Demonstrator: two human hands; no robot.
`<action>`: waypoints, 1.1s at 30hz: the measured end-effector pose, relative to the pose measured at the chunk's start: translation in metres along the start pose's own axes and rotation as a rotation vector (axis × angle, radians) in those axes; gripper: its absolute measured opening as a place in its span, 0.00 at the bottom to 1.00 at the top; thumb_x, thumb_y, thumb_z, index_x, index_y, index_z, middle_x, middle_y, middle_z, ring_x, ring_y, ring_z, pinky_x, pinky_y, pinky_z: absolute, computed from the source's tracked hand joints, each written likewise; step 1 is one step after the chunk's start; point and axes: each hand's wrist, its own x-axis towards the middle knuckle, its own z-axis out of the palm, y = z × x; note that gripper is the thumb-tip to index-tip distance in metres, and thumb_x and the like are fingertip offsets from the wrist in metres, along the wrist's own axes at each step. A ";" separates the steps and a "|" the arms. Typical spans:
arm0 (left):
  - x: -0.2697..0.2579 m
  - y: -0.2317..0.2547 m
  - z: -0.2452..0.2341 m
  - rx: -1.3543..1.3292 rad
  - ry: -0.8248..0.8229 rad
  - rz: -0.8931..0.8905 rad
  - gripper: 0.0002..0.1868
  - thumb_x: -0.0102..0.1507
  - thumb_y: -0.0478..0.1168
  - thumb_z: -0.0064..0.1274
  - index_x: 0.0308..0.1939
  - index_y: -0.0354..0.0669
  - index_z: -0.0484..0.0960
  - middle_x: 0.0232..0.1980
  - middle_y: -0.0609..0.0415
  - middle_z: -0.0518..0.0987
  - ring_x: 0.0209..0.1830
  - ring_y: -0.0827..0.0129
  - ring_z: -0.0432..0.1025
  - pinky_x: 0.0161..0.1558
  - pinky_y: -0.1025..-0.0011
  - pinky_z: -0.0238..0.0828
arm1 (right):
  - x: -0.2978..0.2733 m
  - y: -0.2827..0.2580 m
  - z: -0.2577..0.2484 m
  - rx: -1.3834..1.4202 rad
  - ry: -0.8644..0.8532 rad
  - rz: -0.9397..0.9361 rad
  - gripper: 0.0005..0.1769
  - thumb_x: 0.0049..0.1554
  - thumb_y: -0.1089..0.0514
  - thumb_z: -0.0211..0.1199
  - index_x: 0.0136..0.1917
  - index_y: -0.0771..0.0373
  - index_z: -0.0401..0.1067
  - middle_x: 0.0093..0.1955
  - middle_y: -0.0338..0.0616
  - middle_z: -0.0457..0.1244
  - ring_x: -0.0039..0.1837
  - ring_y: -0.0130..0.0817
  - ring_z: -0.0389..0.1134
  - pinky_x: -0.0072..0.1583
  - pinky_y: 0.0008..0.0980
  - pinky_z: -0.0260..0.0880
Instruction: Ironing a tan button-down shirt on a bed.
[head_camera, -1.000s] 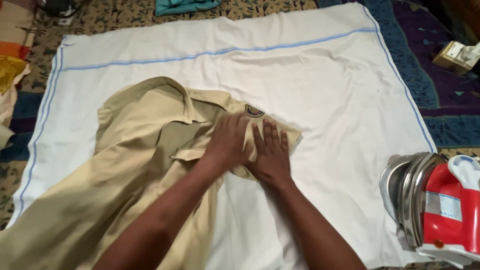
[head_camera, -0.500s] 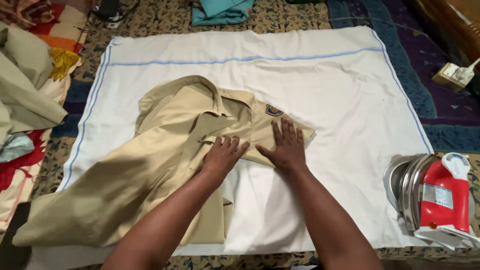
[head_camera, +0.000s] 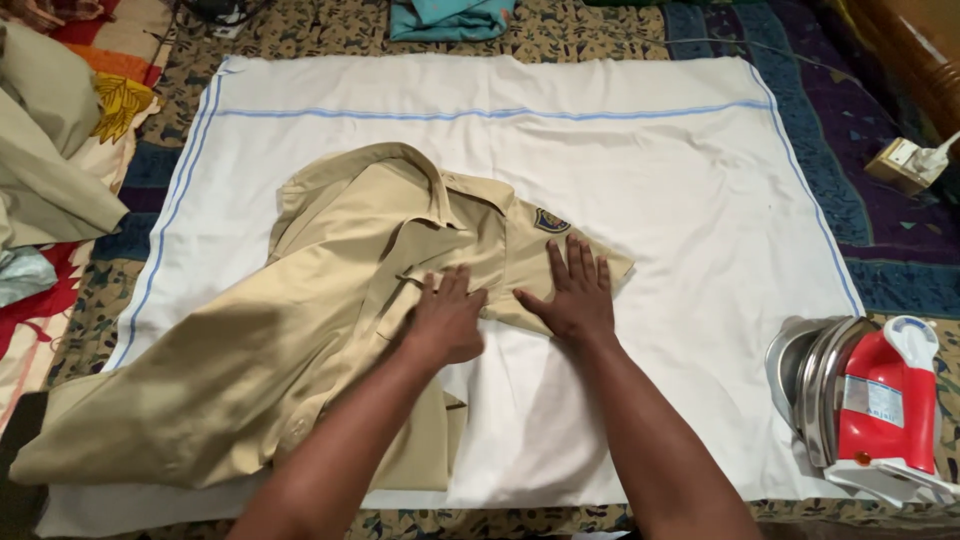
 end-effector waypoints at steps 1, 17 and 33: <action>0.012 0.005 0.014 0.000 0.001 0.005 0.45 0.53 0.41 0.56 0.76 0.55 0.61 0.79 0.39 0.53 0.80 0.46 0.45 0.73 0.38 0.37 | 0.001 0.001 0.002 -0.001 0.001 0.005 0.61 0.52 0.15 0.49 0.85 0.47 0.36 0.87 0.45 0.30 0.87 0.39 0.25 0.80 0.47 0.19; 0.040 0.028 0.037 -0.526 0.375 -0.074 0.20 0.62 0.31 0.49 0.54 0.56 0.85 0.47 0.49 0.77 0.53 0.52 0.71 0.53 0.55 0.71 | -0.001 0.008 0.009 -0.005 0.092 -0.056 0.57 0.55 0.18 0.48 0.85 0.48 0.38 0.87 0.49 0.32 0.86 0.42 0.28 0.80 0.48 0.21; 0.027 0.061 0.046 -0.648 0.547 -0.174 0.14 0.58 0.41 0.62 0.44 0.38 0.81 0.46 0.45 0.77 0.52 0.50 0.71 0.51 0.55 0.70 | -0.005 0.009 0.008 -0.038 0.135 -0.110 0.57 0.55 0.21 0.52 0.84 0.51 0.40 0.86 0.52 0.36 0.86 0.45 0.30 0.79 0.50 0.22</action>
